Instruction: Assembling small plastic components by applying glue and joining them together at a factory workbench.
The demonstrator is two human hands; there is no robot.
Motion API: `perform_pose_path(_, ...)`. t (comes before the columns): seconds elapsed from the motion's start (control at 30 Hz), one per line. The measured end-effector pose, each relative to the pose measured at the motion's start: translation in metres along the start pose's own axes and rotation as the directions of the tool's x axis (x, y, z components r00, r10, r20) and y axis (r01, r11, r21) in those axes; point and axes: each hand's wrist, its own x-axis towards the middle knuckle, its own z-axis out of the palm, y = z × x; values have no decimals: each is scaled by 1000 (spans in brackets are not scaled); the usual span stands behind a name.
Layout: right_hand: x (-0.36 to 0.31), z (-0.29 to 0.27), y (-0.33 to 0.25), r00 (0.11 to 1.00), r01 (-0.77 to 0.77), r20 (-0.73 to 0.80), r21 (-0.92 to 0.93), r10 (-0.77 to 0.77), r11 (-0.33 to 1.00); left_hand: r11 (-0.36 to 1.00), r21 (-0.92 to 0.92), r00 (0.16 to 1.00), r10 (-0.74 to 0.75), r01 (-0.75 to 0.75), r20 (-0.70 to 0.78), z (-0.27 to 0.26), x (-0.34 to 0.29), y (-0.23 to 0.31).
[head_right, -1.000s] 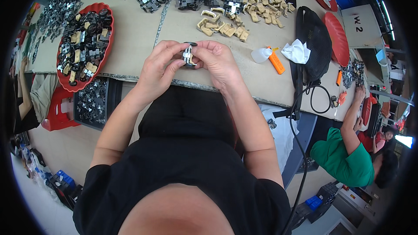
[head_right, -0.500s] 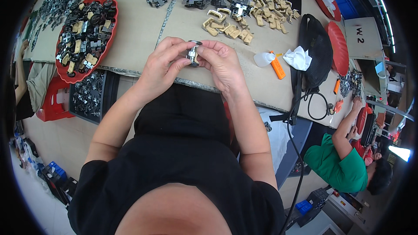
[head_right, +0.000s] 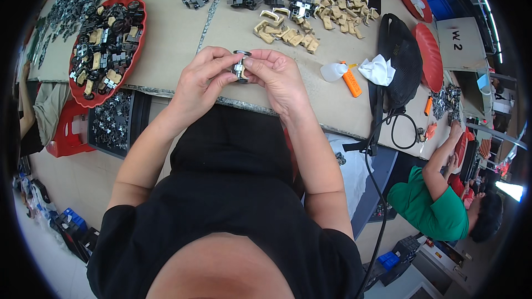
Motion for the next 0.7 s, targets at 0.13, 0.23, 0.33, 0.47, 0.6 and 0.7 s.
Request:
perform_pose_path(0.13, 0, 3, 4, 998, 39, -55, 5, -38, 999, 997, -61, 999, -50, 49, -18, 4, -2, -1)
perform_pose_path(0.23, 0, 2, 9, 993, 81, -79, -24, -82, 996, 989, -130, 988, -87, 70, -131, 12, -5, -5)
perform_pose_path(0.33, 0, 3, 11, 990, 113, -75, -47, -117, 992, 979, -178, 974, -132, 99, -182, 18, -8, -9)
perform_pose_path(0.47, -2, 5, 11, 991, 110, -69, -38, -113, 993, 957, -264, 979, -157, 120, -126, 20, -11, -14)
perform_pose_path(0.6, -6, 3, 11, 995, 104, -8, -11, -104, 995, 929, -349, 957, -205, 125, -203, 24, -10, -15)
perform_pose_path(0.7, -13, 5, 11, 965, 253, 104, -158, -239, 955, 919, -377, 948, -218, 118, -233, 24, -9, -15)
